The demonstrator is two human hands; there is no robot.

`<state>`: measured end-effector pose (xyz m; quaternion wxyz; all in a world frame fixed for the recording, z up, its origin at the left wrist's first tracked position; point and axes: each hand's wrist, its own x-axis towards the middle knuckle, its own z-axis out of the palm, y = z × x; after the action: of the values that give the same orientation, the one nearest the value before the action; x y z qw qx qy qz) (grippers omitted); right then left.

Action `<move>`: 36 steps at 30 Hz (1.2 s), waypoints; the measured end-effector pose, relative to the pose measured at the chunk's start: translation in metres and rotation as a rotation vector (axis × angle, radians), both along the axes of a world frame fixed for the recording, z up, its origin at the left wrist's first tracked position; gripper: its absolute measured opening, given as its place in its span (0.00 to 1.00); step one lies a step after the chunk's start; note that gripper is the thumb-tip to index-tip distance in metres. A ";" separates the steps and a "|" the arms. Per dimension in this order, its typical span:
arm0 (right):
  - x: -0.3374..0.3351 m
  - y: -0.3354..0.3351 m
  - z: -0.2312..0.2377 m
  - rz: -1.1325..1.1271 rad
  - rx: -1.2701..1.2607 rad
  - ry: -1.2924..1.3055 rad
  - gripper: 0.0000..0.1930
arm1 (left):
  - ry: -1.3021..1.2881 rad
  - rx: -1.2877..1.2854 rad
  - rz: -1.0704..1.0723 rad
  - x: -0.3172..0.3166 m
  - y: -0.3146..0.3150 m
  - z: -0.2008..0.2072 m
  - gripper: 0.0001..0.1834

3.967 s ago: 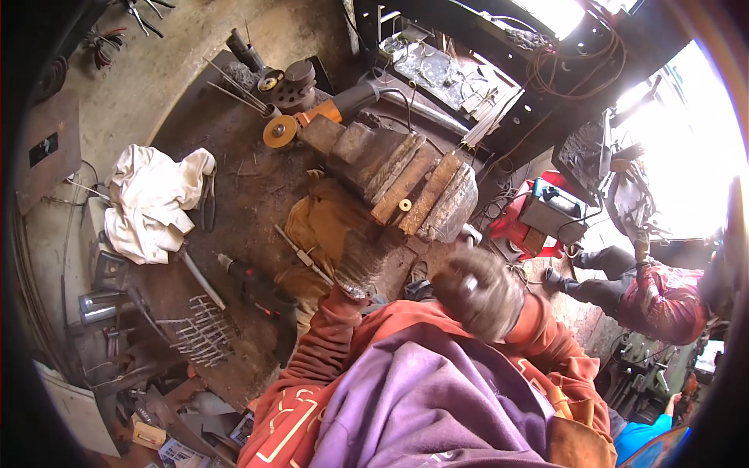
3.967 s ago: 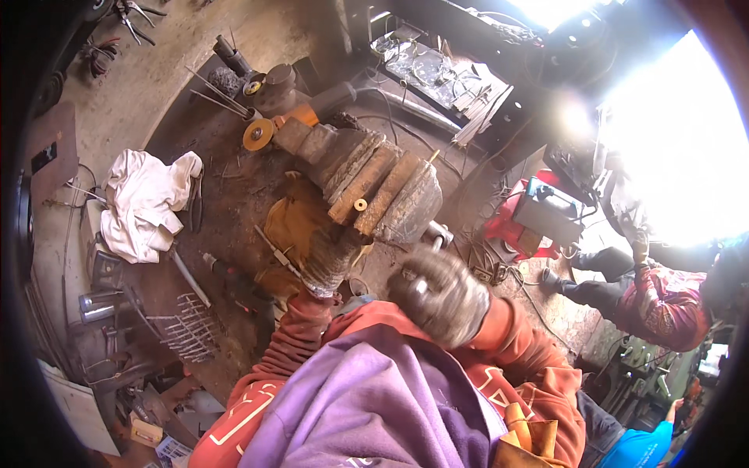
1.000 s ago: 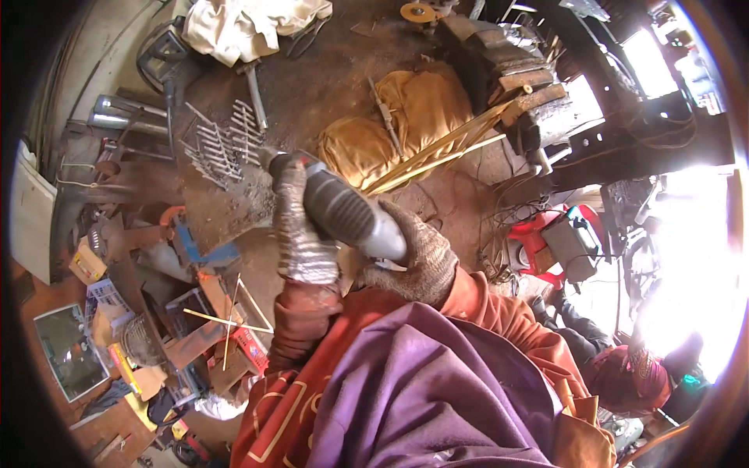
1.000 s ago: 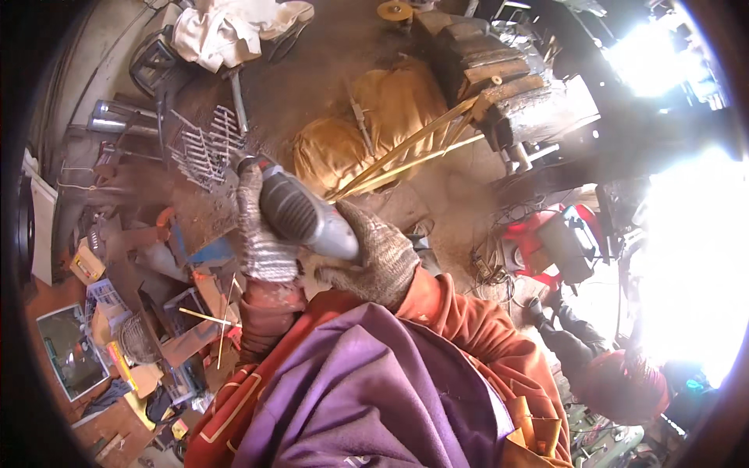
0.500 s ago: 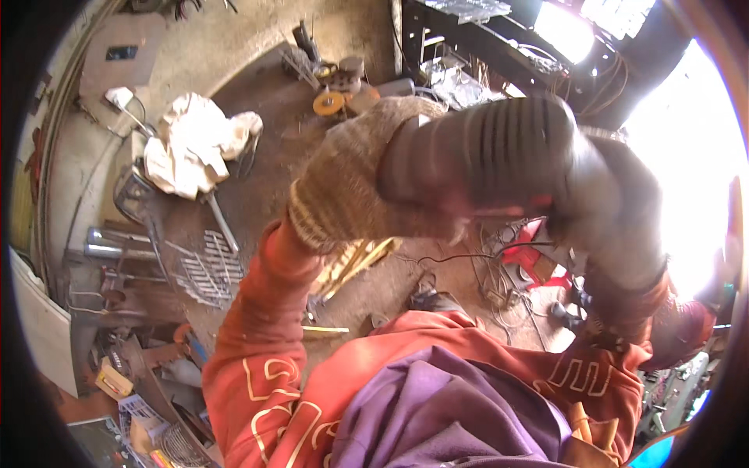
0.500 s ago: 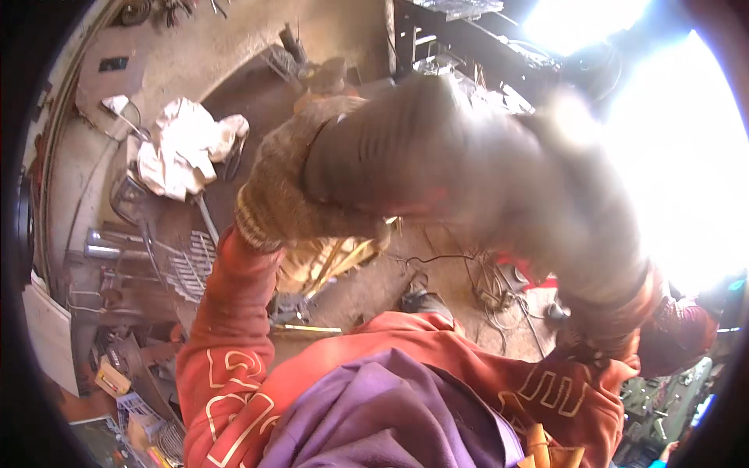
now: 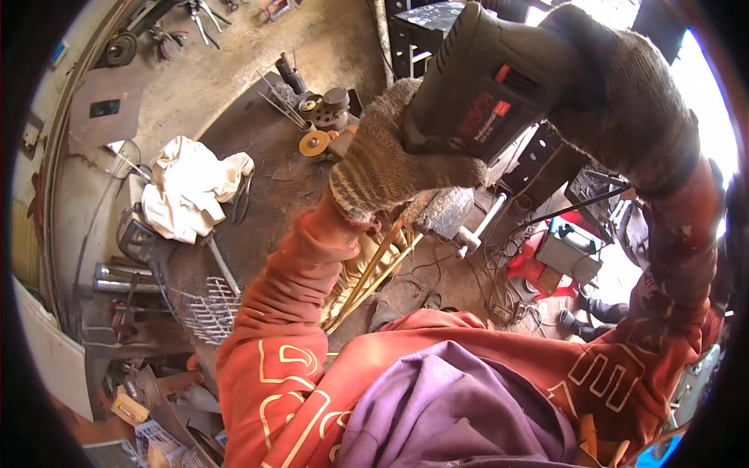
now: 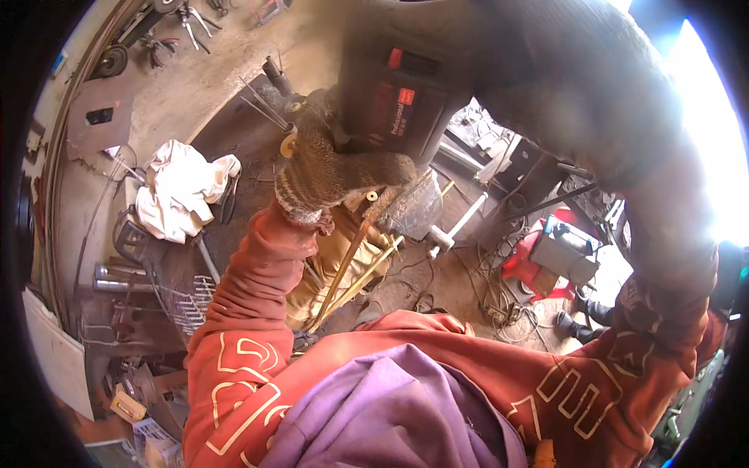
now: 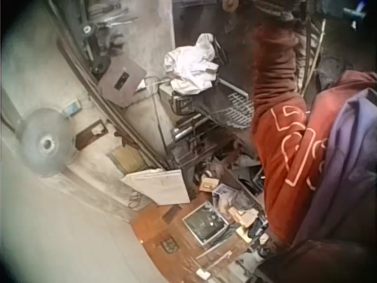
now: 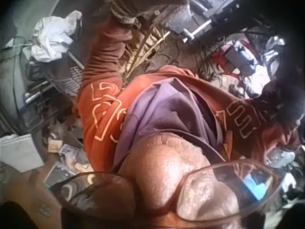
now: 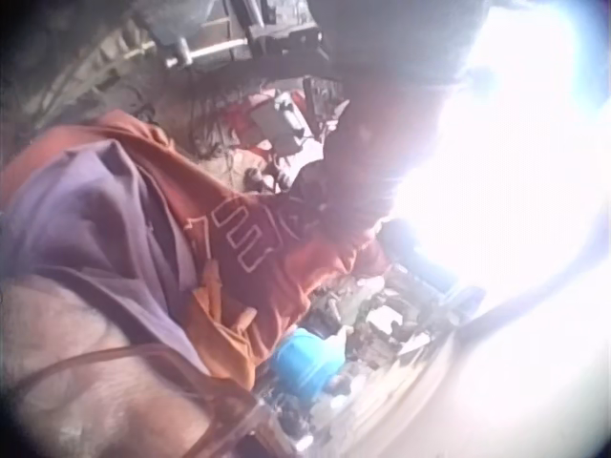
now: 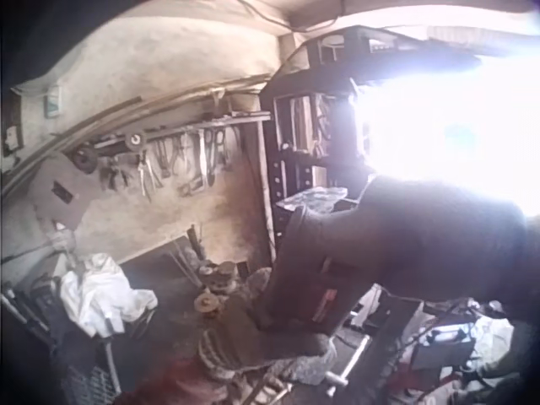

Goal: The person uses a power drill on a metal piece secured in a vice and then threads the hole by hand using a tap and tap wrench.

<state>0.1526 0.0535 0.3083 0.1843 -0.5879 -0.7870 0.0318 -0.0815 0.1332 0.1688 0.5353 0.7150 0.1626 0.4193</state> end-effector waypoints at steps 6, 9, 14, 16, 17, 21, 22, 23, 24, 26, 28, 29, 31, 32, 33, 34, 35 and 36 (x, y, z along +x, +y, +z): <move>-0.020 0.001 0.006 -0.116 -0.025 -0.093 0.17 | -0.204 -0.014 -0.009 0.005 0.017 -0.026 0.44; -0.028 -0.003 0.011 -0.155 -0.041 -0.131 0.15 | -0.210 -0.021 -0.026 0.002 0.018 -0.036 0.44; -0.043 -0.001 0.013 -0.230 -0.076 -0.167 0.11 | -0.266 -0.096 -0.071 0.000 0.018 -0.041 0.43; -0.044 -0.003 0.016 -0.266 -0.088 -0.180 0.10 | -0.268 -0.062 -0.079 0.001 0.019 -0.041 0.42; -0.046 -0.003 0.017 -0.283 -0.093 -0.186 0.09 | -0.271 -0.048 -0.086 0.002 0.019 -0.041 0.41; -0.057 -0.003 0.022 -0.338 -0.138 -0.184 0.08 | -0.282 -0.024 -0.083 -0.003 0.021 -0.039 0.39; -0.058 -0.004 0.024 -0.370 -0.155 -0.182 0.08 | -0.284 -0.017 -0.090 -0.002 0.021 -0.040 0.39; -0.060 -0.005 0.026 -0.416 -0.179 -0.173 0.08 | -0.286 -0.012 -0.094 -0.001 0.022 -0.040 0.38; -0.062 -0.004 0.027 -0.438 -0.190 -0.175 0.08 | -0.284 -0.005 -0.089 -0.004 0.022 -0.039 0.38; -0.061 -0.003 0.023 -0.315 -0.073 -0.316 0.07 | -0.287 0.007 -0.081 -0.004 0.020 -0.041 0.37; -0.057 -0.001 0.017 -0.253 0.054 -0.491 0.05 | -0.288 0.025 -0.091 -0.002 0.020 -0.042 0.36; -0.057 0.000 0.017 -0.284 0.048 -0.510 0.06 | -0.293 0.013 -0.097 0.001 0.023 -0.045 0.35; -0.056 0.000 0.019 -0.267 0.062 -0.562 0.07 | -0.287 0.001 -0.100 0.001 0.023 -0.045 0.34; -0.054 0.000 0.020 -0.247 0.070 -0.577 0.06 | -0.283 -0.001 -0.104 0.002 0.024 -0.045 0.34; -0.053 0.001 0.019 -0.226 0.076 -0.591 0.06 | -0.277 -0.007 -0.105 0.001 0.023 -0.046 0.34; -0.048 0.003 0.018 -0.196 0.029 -0.425 0.07 | -0.272 -0.013 -0.106 -0.001 0.023 -0.046 0.33; -0.050 0.003 0.018 -0.183 0.005 -0.341 0.08 | -0.264 -0.017 -0.106 -0.003 0.024 -0.047 0.33; -0.053 0.004 0.017 -0.166 -0.020 -0.256 0.08 | -0.257 -0.024 -0.101 -0.006 0.024 -0.049 0.32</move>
<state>0.0994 0.0570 0.3254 0.0787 -0.6518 -0.7525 -0.0510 -0.0870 0.1575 0.1198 0.5804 0.6564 0.0617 0.4780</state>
